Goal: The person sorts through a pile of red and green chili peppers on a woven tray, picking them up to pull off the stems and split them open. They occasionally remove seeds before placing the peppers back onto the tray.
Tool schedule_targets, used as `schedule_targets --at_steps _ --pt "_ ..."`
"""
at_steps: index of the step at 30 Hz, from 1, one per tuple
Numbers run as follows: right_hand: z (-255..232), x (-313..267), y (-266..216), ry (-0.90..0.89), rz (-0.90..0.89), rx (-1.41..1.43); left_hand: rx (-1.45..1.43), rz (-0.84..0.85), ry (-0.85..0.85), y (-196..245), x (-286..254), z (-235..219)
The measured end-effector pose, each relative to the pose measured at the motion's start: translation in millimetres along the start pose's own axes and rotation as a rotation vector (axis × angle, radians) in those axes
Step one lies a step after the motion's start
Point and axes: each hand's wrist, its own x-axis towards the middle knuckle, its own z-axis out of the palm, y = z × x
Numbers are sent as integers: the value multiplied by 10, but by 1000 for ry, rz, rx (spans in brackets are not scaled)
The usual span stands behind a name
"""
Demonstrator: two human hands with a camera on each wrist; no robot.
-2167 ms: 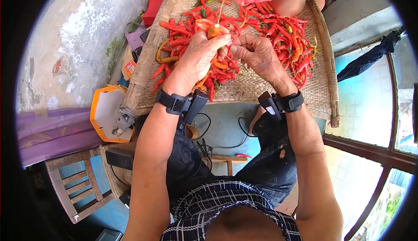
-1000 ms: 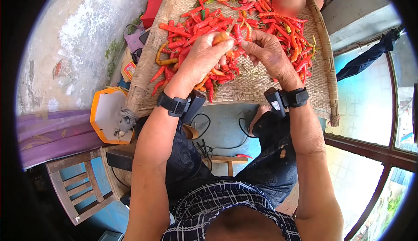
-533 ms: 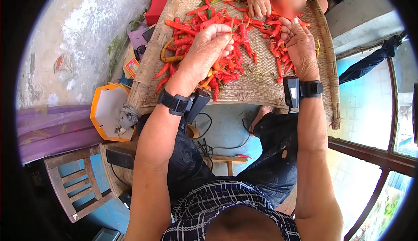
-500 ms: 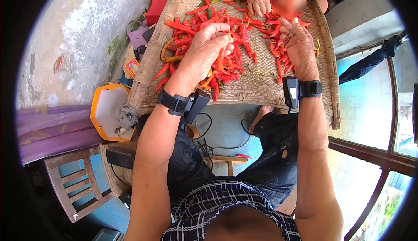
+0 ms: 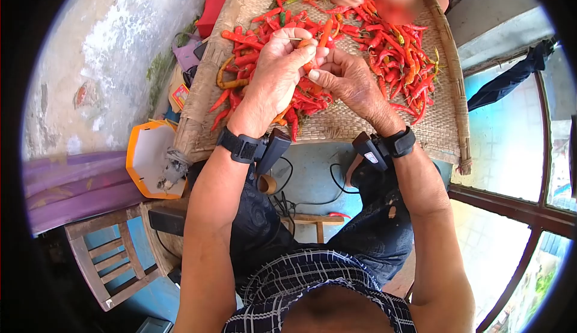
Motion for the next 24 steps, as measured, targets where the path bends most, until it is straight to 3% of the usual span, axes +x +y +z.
schedule_targets --at_steps 2,4,7,12,17,18,19,22,24 --pt "-28 -4 -12 -10 -32 -9 32 -12 -7 17 5 -2" --pt "-169 -2 -52 -112 125 -63 216 77 142 50 25 7" --pt "-288 -18 -119 -161 176 -128 298 103 207 72 62 -72" --pt "-424 43 17 -186 221 3 381 66 202 115 21 -82" --pt "-733 191 -23 34 -12 402 601 137 266 126 31 -74" --pt "-714 263 -8 303 -82 573 601 137 266 120 26 -67" --pt "-696 279 -51 432 -98 710 807 181 204 112 14 -60" --pt "-738 310 142 500 -27 530 1166 263 35 21 -10 -22" --pt "-690 328 336 297 69 -237 1355 325 -72 -22 -47 30"
